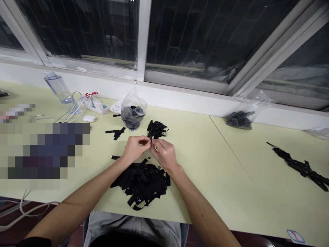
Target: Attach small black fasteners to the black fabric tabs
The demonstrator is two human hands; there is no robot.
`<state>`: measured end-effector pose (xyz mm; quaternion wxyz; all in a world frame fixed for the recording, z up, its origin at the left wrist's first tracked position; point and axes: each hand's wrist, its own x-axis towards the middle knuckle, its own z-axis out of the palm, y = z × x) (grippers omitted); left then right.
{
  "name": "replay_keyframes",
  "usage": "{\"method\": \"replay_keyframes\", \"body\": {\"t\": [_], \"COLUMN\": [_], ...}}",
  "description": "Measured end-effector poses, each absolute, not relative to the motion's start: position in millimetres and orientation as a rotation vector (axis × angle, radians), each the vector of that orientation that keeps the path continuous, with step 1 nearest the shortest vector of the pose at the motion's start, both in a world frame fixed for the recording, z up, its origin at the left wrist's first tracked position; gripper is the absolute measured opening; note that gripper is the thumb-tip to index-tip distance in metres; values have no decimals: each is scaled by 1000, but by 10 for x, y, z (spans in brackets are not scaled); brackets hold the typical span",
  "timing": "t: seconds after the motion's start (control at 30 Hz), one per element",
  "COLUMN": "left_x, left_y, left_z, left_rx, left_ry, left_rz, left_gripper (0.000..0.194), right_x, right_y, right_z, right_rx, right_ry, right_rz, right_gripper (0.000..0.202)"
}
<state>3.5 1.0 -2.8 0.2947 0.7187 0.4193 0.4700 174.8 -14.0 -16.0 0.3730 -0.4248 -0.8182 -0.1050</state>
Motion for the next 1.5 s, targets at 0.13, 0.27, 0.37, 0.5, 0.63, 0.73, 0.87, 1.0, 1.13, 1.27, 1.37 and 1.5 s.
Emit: {"method": "replay_keyframes", "body": {"t": [0.13, 0.27, 0.37, 0.5, 0.63, 0.73, 0.87, 1.0, 1.13, 1.27, 1.37, 1.5], "left_x": [66, 96, 114, 127, 142, 167, 211, 216, 157, 65, -20, -117], "left_y": [6, 7, 1, -11, -22, -37, -61, -67, -46, -7, 26, 69], "left_z": [-57, -73, -61, -27, -1, 10, 2, -11, 6, 46, 96, 142], "left_rx": [1793, 1691, 1625, 1573, 1553, 1535, 1530, 1576, 1729, 1812, 1882, 2002], "left_ry": [1084, 1041, 1017, 991, 940, 896, 874, 915, 988, 1024, 1070, 1099], "left_rz": [1246, 1273, 1286, 1287, 1270, 1241, 1244, 1219, 1182, 1173, 1130, 987], "left_gripper": [13, 12, 10, 10, 15, 18, 18, 18, 16, 15, 17, 21], "right_x": [1722, 1708, 1702, 1686, 1659, 1639, 1617, 1607, 1615, 1665, 1760, 1921], "right_y": [-152, -153, -147, -131, -119, -117, -118, -130, -151, -153, -135, -97], "right_z": [-156, -146, -135, -112, -96, -98, -104, -89, -79, -90, -85, -49], "right_rx": [-1105, -1108, -1095, -1059, -1056, -1093, -1106, -1110, -1103, -1106, -1126, -1201], "right_ry": [-2103, -2080, -2063, -2005, -1901, -1850, -1852, -1868, -1901, -1929, -1964, -2118], "right_rz": [-291, -266, -259, -299, -374, -405, -435, -440, -414, -341, -259, -125], "right_gripper": [17, 19, 19, 17, 18, 19, 19, 20, 20, 18, 17, 15]}}
